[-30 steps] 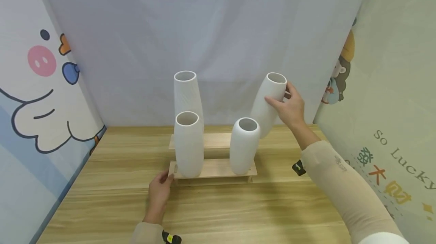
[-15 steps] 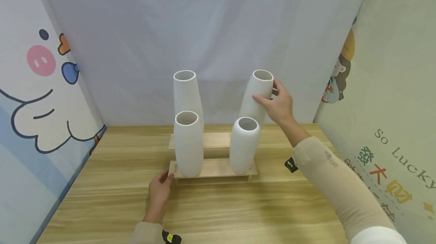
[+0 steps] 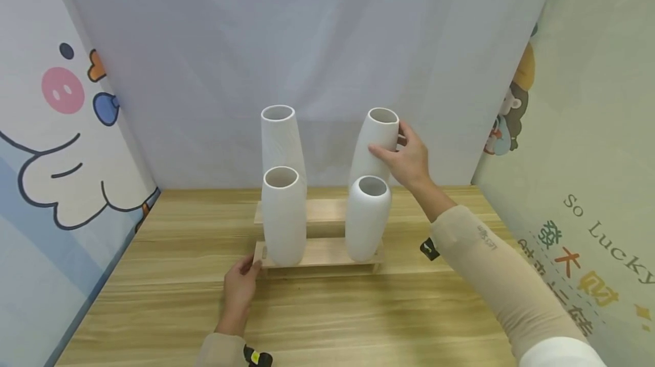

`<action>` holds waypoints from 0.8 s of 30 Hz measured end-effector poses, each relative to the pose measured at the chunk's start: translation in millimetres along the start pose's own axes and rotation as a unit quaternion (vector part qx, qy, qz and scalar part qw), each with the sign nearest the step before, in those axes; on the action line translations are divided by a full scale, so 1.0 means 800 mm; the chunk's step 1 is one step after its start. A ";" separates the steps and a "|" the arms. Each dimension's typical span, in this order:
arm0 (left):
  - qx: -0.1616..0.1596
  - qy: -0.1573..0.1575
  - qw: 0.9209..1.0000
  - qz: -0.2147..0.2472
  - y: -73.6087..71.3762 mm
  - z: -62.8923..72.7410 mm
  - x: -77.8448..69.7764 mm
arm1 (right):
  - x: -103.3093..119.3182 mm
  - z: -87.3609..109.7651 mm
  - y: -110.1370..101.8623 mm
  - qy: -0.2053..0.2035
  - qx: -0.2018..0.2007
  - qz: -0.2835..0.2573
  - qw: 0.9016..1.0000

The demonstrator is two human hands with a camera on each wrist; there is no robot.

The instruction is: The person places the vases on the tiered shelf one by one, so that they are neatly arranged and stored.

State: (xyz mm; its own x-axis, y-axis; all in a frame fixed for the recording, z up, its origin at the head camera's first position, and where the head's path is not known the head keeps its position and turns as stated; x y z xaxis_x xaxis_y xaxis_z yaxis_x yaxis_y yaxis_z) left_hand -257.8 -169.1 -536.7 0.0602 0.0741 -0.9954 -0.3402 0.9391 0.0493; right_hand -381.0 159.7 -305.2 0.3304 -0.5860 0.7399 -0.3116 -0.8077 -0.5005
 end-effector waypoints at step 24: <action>0.000 -0.005 1.000 0.010 0.002 0.002 -0.002 | 0.004 0.004 0.014 -0.011 0.016 0.007 1.000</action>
State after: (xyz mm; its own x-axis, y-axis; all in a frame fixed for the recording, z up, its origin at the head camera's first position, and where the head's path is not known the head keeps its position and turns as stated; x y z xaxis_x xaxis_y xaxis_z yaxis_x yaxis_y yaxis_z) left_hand -257.1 -167.4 -534.6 0.0626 0.0966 -0.9933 -0.3409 0.9375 0.0697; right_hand -380.5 148.4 -309.6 0.3467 -0.5978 0.7228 -0.2869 -0.8012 -0.5251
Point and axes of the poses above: each hand's wrist, its own z-axis away from the middle knuckle, its own y-axis out of the palm, x = y × z, the point moved 2 cm from there along -z, towards the middle knuckle, and after that the axes turned 11 degrees about z, right-handed, at the moved point
